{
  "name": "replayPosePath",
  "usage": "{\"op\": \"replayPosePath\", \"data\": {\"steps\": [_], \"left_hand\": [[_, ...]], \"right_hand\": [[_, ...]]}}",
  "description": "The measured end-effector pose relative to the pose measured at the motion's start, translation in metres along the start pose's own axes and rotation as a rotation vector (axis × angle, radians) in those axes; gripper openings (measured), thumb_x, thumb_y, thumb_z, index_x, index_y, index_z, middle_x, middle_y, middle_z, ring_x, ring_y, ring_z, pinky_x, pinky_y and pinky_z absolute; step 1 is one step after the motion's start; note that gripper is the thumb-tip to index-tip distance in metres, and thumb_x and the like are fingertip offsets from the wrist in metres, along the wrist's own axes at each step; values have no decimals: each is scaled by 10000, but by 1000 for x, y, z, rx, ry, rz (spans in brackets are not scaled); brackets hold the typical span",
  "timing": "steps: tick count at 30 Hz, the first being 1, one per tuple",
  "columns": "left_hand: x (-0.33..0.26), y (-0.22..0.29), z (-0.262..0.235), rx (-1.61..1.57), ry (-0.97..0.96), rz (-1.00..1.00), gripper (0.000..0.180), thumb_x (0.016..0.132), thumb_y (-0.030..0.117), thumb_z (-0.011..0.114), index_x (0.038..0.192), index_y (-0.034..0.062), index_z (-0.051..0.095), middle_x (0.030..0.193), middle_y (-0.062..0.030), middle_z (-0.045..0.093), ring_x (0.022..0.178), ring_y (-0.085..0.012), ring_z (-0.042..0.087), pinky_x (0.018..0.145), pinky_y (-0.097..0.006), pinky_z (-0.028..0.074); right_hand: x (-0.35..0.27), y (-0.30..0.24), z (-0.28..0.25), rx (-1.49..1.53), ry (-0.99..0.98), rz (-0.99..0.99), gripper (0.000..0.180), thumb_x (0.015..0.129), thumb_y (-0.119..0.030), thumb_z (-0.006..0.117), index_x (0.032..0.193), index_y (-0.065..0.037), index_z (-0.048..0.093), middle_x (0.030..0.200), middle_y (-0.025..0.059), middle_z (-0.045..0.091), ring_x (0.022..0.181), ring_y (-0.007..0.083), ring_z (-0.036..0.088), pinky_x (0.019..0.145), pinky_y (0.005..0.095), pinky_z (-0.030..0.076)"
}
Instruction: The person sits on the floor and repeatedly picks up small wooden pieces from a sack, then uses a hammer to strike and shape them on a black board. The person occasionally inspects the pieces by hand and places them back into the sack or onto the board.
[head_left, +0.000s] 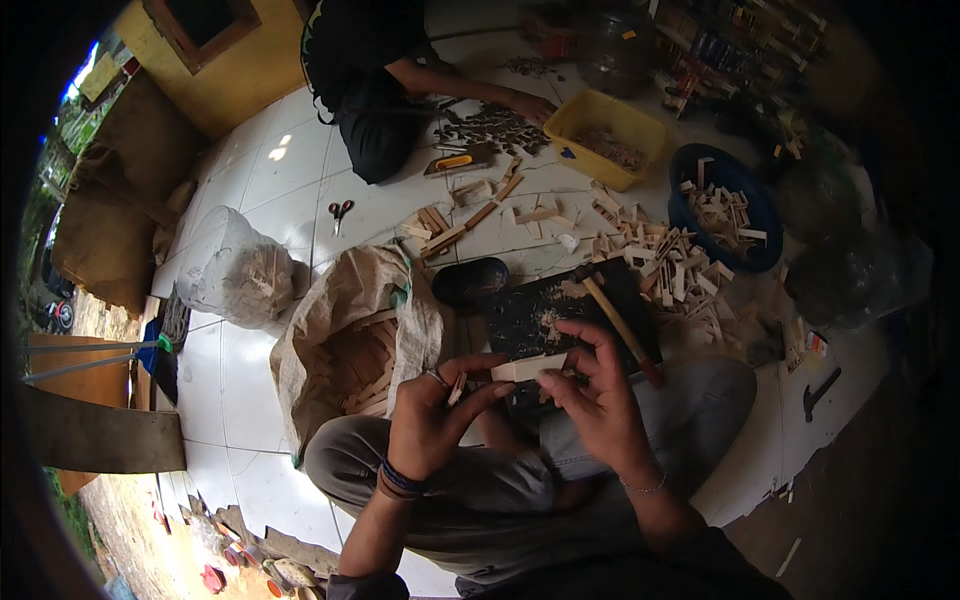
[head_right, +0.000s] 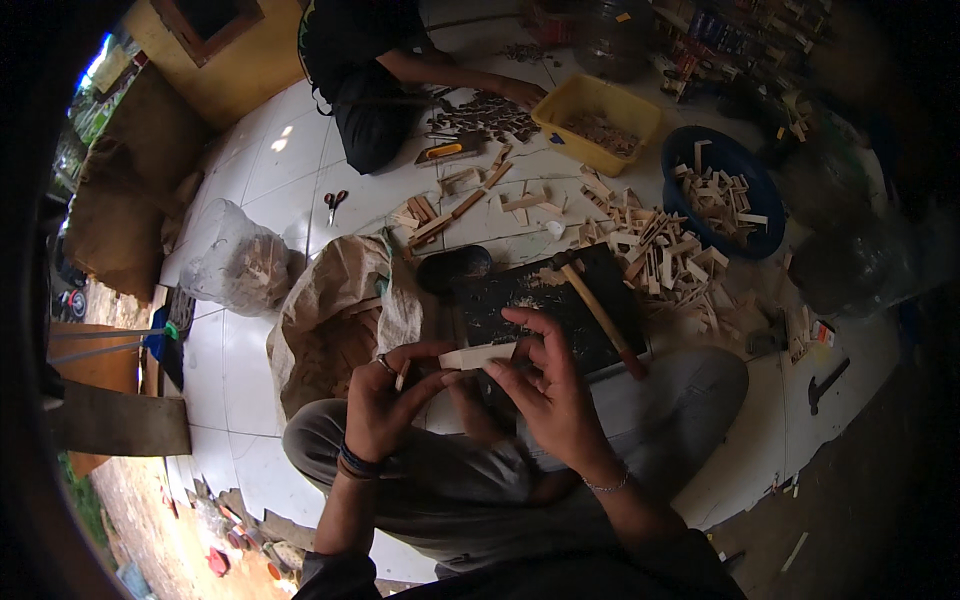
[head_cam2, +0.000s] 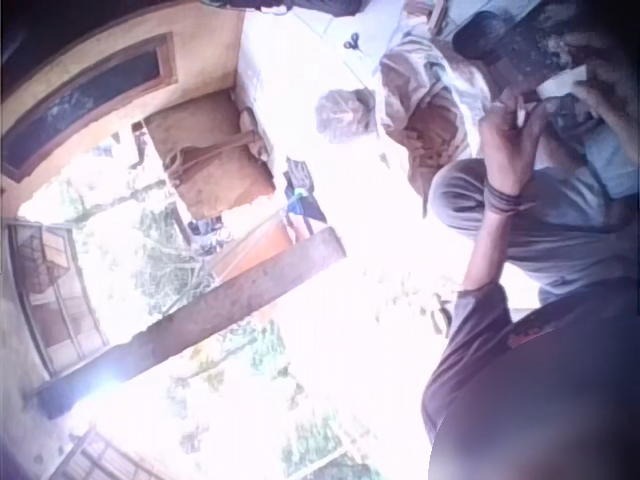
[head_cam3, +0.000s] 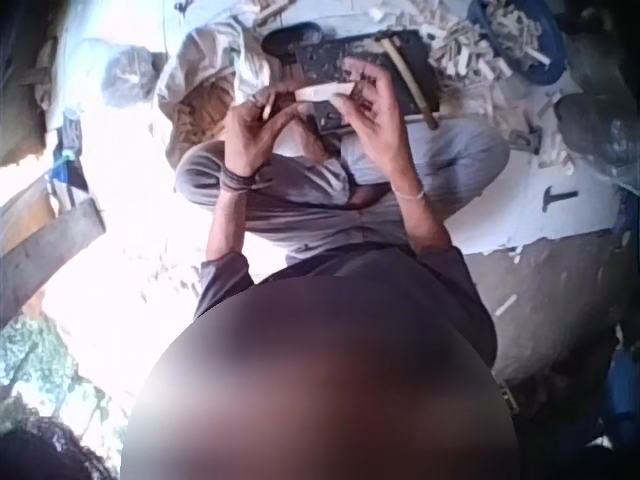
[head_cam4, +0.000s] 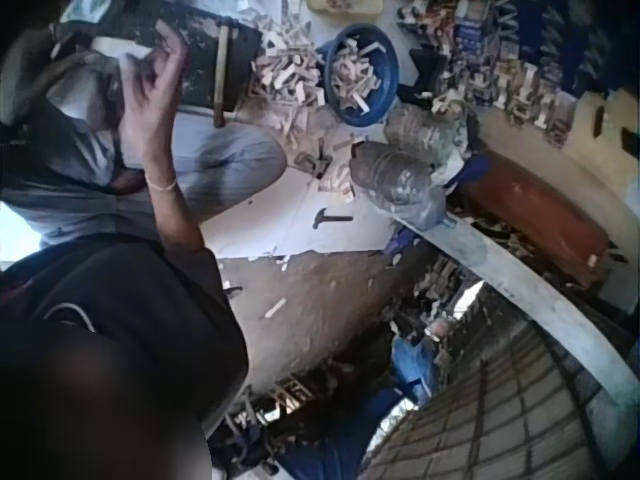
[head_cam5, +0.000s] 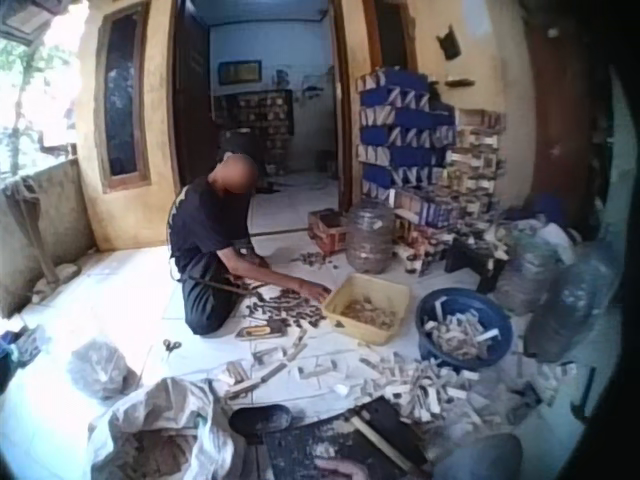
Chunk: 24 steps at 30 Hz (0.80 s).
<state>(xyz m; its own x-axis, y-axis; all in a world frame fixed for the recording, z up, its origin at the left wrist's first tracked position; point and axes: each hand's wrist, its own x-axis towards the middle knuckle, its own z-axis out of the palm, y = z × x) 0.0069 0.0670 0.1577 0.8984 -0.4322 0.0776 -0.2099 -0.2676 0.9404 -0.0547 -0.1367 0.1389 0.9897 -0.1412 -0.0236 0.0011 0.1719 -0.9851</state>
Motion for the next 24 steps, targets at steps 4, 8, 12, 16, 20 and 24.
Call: {"op": "replayPosePath", "data": {"steps": [4, 8, 12, 16, 20, 24], "left_hand": [[-2, -5, 0, -96, -79, 5, 330, 913, 75, 799, 1231, 32, 725, 965, -57, 775, 886, -90, 705, 797, -255, 544], [-1, -8, 1, -139, -127, -25, 328, 909, 46, 794, 1229, 20, 724, 956, -58, 763, 866, -89, 685, 805, -255, 540], [-4, -8, 5, -213, -106, -43, 327, 902, 37, 794, 1223, 30, 734, 988, -66, 763, 891, -102, 683, 822, -261, 535], [-3, -10, 4, -144, -134, 50, 326, 886, 47, 807, 1208, 44, 753, 1040, -71, 776, 918, -126, 700, 834, -276, 537], [-2, -13, 2, -127, -152, 68, 328, 863, 54, 822, 1187, 47, 769, 1075, -80, 784, 896, -140, 706, 807, -285, 533], [-3, -13, 4, -49, -133, 115, 346, 800, 21, 851, 1136, 12, 768, 1070, -109, 784, 940, -189, 730, 843, -309, 550]], "right_hand": [[3, 6, -16, 94, -18, 133, 387, 971, -13, 727, 1276, -33, 491, 1075, 114, 725, 1025, 114, 674, 900, 250, 535], [3, 10, -21, 38, -72, 174, 367, 960, 3, 728, 1264, -17, 523, 1089, 111, 726, 1023, 130, 690, 903, 265, 549], [-3, 7, -17, -50, -28, 125, 344, 959, 0, 730, 1271, -7, 584, 1111, 112, 731, 1042, 135, 694, 901, 261, 553], [-6, 6, -13, -59, -15, 118, 358, 959, -7, 731, 1293, -5, 603, 1126, 113, 733, 1070, 140, 695, 912, 265, 558], [-8, 7, -12, -31, -24, 128, 352, 955, -6, 734, 1284, -5, 610, 1139, 116, 733, 1087, 144, 698, 927, 273, 563], [-9, 8, -13, -83, -15, 116, 339, 948, -5, 741, 1267, -5, 625, 1133, 113, 737, 1084, 148, 703, 928, 281, 568]]}}
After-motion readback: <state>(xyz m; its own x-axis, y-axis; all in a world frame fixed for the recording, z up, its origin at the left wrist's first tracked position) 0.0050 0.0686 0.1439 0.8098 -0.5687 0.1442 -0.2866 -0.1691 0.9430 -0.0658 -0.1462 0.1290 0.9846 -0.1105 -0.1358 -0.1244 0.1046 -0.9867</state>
